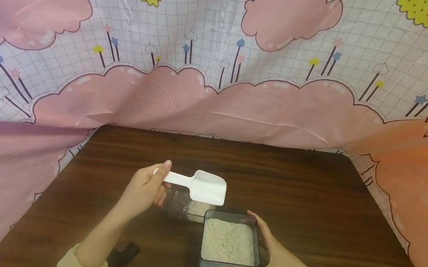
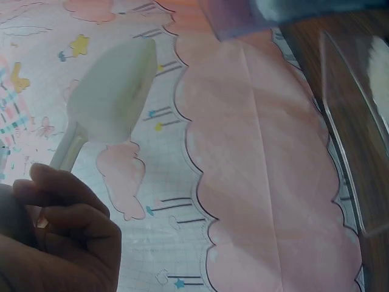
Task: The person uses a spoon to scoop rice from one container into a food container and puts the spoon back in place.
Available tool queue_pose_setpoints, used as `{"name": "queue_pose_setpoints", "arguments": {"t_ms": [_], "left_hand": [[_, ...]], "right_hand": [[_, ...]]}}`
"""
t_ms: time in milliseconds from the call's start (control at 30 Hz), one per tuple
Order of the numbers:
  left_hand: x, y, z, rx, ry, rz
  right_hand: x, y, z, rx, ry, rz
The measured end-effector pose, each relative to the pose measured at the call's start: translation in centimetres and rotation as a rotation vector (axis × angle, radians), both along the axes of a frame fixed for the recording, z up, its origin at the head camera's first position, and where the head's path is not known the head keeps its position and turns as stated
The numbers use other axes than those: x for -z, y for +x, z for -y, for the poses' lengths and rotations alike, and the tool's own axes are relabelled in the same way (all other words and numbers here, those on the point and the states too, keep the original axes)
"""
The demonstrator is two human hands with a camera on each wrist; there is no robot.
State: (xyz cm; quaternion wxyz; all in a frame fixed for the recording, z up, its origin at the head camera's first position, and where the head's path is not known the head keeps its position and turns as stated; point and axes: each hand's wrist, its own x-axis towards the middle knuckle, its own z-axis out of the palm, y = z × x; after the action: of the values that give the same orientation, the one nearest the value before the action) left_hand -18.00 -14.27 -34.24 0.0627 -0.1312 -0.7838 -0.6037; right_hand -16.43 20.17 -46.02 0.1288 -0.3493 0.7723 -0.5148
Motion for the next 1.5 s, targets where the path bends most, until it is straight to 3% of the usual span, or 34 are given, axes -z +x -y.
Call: {"name": "queue_pose_setpoints", "arguments": {"t_ms": [100, 233, 467, 667, 733, 933, 1033, 1167, 1500], "left_hand": [[-0.3, 0.4, -0.1, 0.031, 0.023, 0.025], [-0.7, 0.9, -0.2, 0.044, -0.024, 0.002], [-1.4, 1.2, -0.8, 0.105, -0.233, -0.164], [-1.6, 1.1, -1.5, 0.164, -0.357, -0.206], [-1.5, 1.1, -1.7, 0.187, -0.431, -0.263], [-1.4, 1.2, -2.4, 0.249, -0.662, -0.544], [-1.3, 1.2, -2.7, 0.279, -0.716, -0.608], [-0.9, 1.1, -3.3, 0.303, -0.750, -0.628], [0.4, 0.7, -3.9, 0.322, -0.788, -0.555]], "right_hand": [[-0.1, -0.1, 0.0, 0.003, 0.006, -0.008], [-0.1, -0.2, 0.0, 0.003, 0.009, -0.008], [0.0, -0.3, -0.1, 0.024, 0.018, 0.008], [0.0, -0.3, -0.1, 0.023, 0.016, -0.004], [-0.1, -0.2, -0.1, 0.023, 0.023, -0.018], [0.0, 0.0, 0.0, 0.020, 0.030, -0.038], [0.1, 0.1, 0.0, 0.022, 0.025, -0.025], [0.3, 0.2, 0.1, 0.016, 0.013, -0.016], [0.2, 0.2, 0.2, 0.014, 0.018, -0.028]]}}
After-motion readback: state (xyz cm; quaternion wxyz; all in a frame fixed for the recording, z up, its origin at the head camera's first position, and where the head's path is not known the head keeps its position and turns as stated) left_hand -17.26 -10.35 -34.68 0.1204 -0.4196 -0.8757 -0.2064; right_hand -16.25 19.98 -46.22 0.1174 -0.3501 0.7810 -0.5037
